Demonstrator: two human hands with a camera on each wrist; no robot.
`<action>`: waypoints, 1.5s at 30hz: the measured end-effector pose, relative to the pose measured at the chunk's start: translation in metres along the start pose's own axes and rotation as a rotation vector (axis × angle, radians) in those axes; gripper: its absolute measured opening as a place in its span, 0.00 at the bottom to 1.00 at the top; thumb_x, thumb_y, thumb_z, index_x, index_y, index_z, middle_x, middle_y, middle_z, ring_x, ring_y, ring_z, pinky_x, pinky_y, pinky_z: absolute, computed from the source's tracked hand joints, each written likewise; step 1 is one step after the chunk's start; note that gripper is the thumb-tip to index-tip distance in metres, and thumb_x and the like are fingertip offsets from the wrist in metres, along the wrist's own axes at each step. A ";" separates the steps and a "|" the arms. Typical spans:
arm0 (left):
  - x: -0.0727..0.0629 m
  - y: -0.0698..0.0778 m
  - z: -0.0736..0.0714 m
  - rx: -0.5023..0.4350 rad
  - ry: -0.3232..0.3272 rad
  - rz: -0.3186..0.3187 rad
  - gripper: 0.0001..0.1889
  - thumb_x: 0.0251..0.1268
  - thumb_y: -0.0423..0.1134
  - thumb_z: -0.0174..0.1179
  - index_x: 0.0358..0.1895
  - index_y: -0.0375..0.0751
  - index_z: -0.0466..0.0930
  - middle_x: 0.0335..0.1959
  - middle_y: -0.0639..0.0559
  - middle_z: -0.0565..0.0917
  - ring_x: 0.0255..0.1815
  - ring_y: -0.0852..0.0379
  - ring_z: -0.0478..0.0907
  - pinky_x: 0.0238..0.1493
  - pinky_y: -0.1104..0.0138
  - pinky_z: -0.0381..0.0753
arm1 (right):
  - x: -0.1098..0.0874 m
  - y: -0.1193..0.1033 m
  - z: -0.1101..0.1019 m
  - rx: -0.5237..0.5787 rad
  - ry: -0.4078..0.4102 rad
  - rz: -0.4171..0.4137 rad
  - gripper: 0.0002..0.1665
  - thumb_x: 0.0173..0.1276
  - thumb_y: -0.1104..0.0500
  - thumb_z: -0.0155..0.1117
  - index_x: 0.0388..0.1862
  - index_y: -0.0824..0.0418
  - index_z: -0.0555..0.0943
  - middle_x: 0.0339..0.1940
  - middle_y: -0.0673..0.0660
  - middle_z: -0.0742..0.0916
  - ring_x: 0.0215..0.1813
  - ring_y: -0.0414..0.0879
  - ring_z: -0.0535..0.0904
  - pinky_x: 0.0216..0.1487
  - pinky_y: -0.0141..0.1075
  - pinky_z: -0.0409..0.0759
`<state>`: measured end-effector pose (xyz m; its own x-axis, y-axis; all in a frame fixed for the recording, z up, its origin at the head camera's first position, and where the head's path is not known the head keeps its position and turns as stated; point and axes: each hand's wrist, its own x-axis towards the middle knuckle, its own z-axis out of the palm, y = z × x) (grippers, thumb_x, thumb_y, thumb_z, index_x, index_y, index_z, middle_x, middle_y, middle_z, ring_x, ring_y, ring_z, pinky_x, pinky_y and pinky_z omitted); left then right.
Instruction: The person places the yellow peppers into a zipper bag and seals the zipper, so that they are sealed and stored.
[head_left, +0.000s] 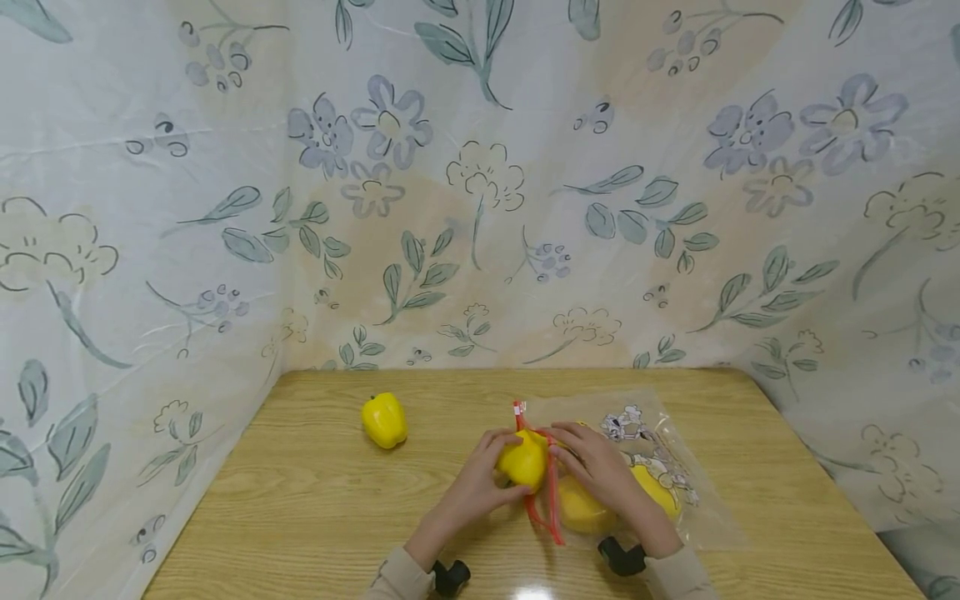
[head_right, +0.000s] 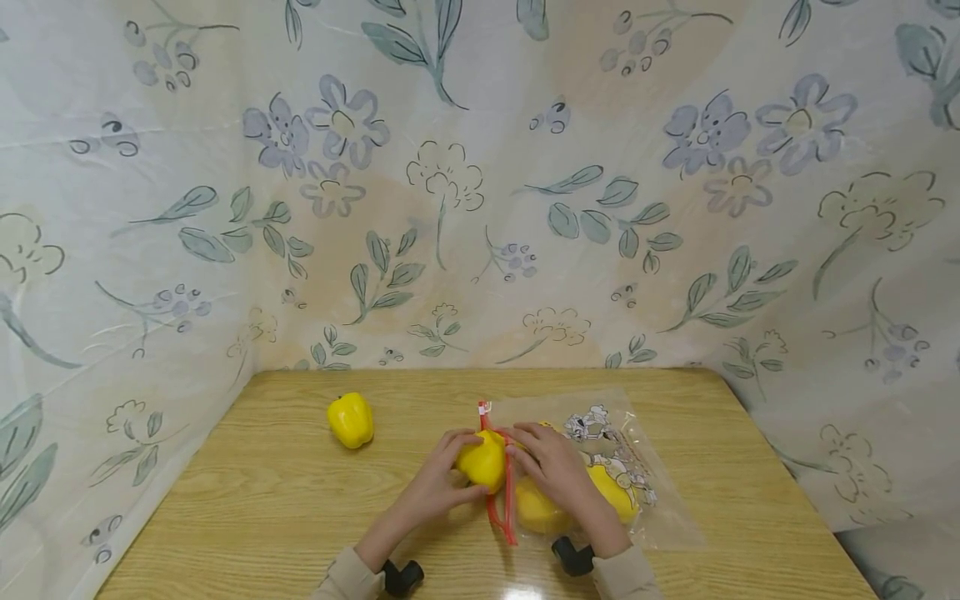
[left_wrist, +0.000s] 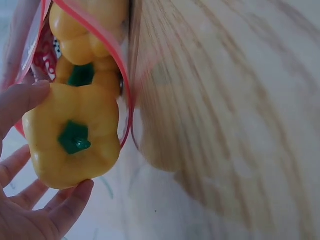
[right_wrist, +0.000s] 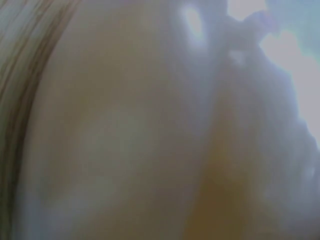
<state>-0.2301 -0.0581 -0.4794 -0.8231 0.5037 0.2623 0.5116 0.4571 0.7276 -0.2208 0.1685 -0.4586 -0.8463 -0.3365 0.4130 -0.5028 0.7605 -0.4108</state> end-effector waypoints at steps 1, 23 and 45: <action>0.000 0.000 0.001 -0.013 0.007 -0.006 0.33 0.52 0.48 0.68 0.61 0.49 0.65 0.63 0.51 0.64 0.61 0.53 0.66 0.60 0.59 0.72 | 0.000 0.000 0.000 0.000 0.001 -0.001 0.19 0.69 0.48 0.54 0.56 0.48 0.78 0.54 0.52 0.81 0.55 0.51 0.77 0.54 0.50 0.76; 0.012 -0.010 0.012 -0.349 0.031 -0.064 0.33 0.54 0.42 0.67 0.63 0.44 0.63 0.61 0.47 0.69 0.60 0.47 0.70 0.56 0.63 0.75 | 0.000 0.000 0.000 -0.012 0.001 0.014 0.20 0.68 0.47 0.55 0.57 0.48 0.78 0.55 0.51 0.81 0.56 0.51 0.76 0.56 0.51 0.75; 0.018 -0.007 0.015 -0.326 0.174 -0.157 0.31 0.51 0.42 0.69 0.59 0.41 0.67 0.51 0.46 0.73 0.46 0.49 0.72 0.43 0.60 0.82 | 0.000 -0.002 -0.002 -0.004 -0.021 0.027 0.19 0.69 0.47 0.54 0.56 0.47 0.78 0.56 0.52 0.80 0.57 0.52 0.75 0.56 0.51 0.74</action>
<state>-0.2452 -0.0412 -0.4891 -0.9289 0.3018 0.2145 0.2938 0.2479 0.9232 -0.2195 0.1678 -0.4555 -0.8629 -0.3275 0.3850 -0.4794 0.7715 -0.4183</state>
